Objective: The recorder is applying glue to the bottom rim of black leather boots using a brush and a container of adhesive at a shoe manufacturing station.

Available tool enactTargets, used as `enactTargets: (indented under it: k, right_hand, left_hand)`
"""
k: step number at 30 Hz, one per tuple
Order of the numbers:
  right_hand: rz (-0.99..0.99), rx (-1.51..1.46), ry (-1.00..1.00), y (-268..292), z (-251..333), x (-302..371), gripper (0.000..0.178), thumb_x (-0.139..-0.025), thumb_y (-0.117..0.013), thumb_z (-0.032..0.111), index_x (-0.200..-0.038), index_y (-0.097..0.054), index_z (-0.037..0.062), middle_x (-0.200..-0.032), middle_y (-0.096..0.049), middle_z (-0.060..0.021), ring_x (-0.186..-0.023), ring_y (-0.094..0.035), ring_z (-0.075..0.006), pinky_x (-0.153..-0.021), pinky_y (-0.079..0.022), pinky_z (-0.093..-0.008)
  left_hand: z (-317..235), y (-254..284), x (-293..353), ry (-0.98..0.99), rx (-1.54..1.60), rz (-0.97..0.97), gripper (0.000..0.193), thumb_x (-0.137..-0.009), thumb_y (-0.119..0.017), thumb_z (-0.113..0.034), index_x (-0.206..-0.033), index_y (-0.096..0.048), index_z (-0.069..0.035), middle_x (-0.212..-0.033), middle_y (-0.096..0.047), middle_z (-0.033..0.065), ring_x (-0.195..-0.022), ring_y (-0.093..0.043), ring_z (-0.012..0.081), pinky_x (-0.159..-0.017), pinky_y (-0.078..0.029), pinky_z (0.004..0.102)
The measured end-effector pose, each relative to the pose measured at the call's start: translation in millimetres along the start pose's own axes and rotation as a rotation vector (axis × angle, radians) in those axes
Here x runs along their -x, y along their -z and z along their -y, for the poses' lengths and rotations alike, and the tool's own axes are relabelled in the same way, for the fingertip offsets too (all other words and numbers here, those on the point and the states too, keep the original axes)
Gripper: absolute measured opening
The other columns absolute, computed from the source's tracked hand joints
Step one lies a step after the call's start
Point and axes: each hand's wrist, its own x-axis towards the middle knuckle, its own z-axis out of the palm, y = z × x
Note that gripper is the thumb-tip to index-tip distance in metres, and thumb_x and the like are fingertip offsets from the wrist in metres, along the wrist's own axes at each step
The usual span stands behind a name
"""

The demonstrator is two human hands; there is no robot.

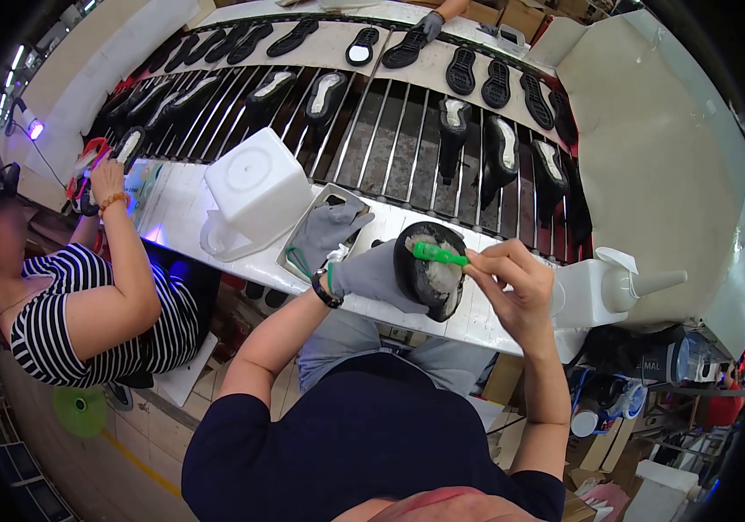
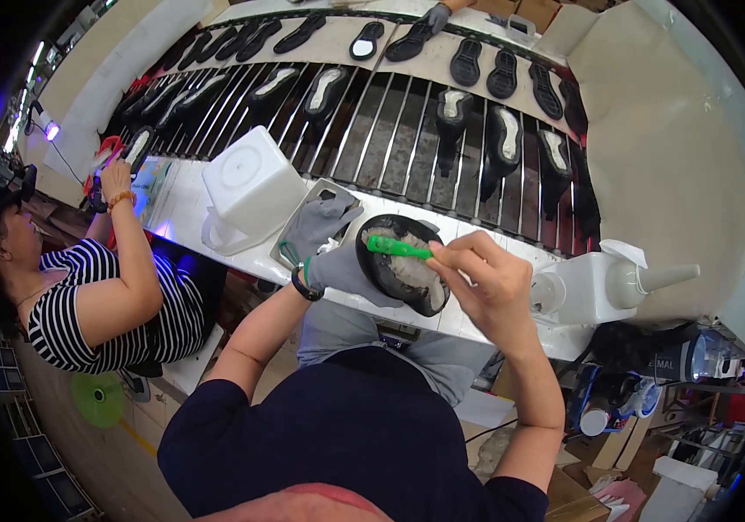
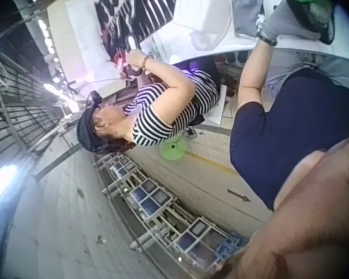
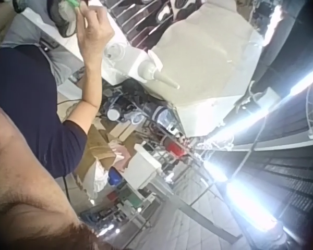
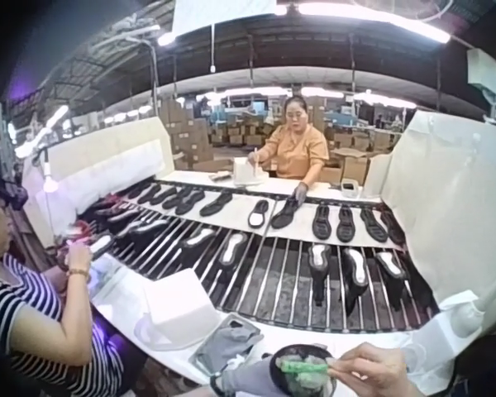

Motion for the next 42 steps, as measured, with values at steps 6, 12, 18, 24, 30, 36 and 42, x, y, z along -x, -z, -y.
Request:
enactTargets:
  k: [6,12,18,24,30,36,42]
  right_hand:
    - [0.127,0.229,0.174,17,-9,-26,0.013,-0.078,-0.080,0.014,-0.086,-0.072,0.0080,-0.080,-0.065,-0.0017,-0.061,-0.063,-0.0186,-0.053,-0.048,-0.0322]
    - [0.086,0.021,-0.064,33,-22,-38,0.010,-0.081,-0.077,0.002,-0.089,-0.072,-0.0023,-0.081,-0.067,-0.0071,-0.069,-0.066,-0.0146,-0.059,-0.050,-0.0277]
    - [0.113,0.097,-0.049,27,-30,-46,0.010,-0.081,-0.076,0.003,-0.089,-0.072,-0.0015,-0.081,-0.066,-0.0073,-0.065,-0.065,-0.0165,-0.061,-0.051,-0.0275]
    - [0.385,0.049,0.035,46,-34,-60,0.013,-0.077,-0.081,0.009,-0.086,-0.074,0.0031,-0.076,-0.065,-0.0050,-0.066,-0.064,-0.0193,-0.060,-0.048,-0.0278]
    - [0.330,-0.001,-0.122,25,-60,-48,0.014,-0.079,-0.078,0.017,-0.084,-0.071,0.0059,-0.081,-0.067,-0.0046,-0.072,-0.066,-0.0243,-0.063,-0.048,-0.0336]
    - [0.262,0.103,-0.344,49,-78,34,0.015,-0.078,-0.077,0.020,-0.085,-0.074,0.0074,-0.084,-0.069,-0.0060,-0.080,-0.066,-0.0306,-0.071,-0.049,-0.0390]
    - [-0.167,0.574,-0.993,66,-90,151,0.017,-0.080,-0.076,0.015,-0.091,-0.072,0.0025,-0.087,-0.072,-0.0128,-0.082,-0.068,-0.0330,-0.070,-0.051,-0.0385]
  left_hand:
    - [22,32,-16,0.057,-0.103,0.140,0.077,-0.066,-0.092,-0.025,-0.132,-0.058,-0.007,-0.121,-0.066,0.0096,-0.108,-0.062,0.0159,-0.093,-0.051,0.0317]
    - [47,43,-30,0.124,-0.025,0.197,0.056,-0.069,-0.090,-0.011,-0.117,-0.064,0.002,-0.100,-0.072,0.0067,-0.081,-0.067,0.0097,-0.065,-0.057,0.0264]
    - [56,48,-36,0.151,0.025,0.237,0.054,-0.068,-0.090,-0.012,-0.115,-0.066,0.001,-0.101,-0.072,0.0074,-0.081,-0.067,0.0093,-0.065,-0.057,0.0256]
    - [60,50,-40,0.105,-0.108,0.263,0.056,-0.067,-0.091,-0.011,-0.116,-0.066,0.000,-0.098,-0.073,0.0059,-0.082,-0.067,0.0092,-0.067,-0.058,0.0253]
    - [49,54,-37,0.256,-0.118,0.303,0.055,-0.070,-0.090,-0.011,-0.118,-0.065,0.000,-0.102,-0.072,0.0037,-0.089,-0.064,0.0098,-0.079,-0.056,0.0291]
    - [63,25,-5,0.360,0.040,-0.231,0.078,-0.067,-0.090,-0.010,-0.133,-0.051,0.005,-0.118,-0.067,0.0100,-0.104,-0.064,0.0164,-0.091,-0.056,0.0320]
    - [92,0,15,0.141,0.217,-0.561,0.059,-0.083,-0.076,-0.027,-0.129,-0.054,0.003,-0.119,-0.064,0.0099,-0.107,-0.063,0.0202,-0.098,-0.049,0.0336]
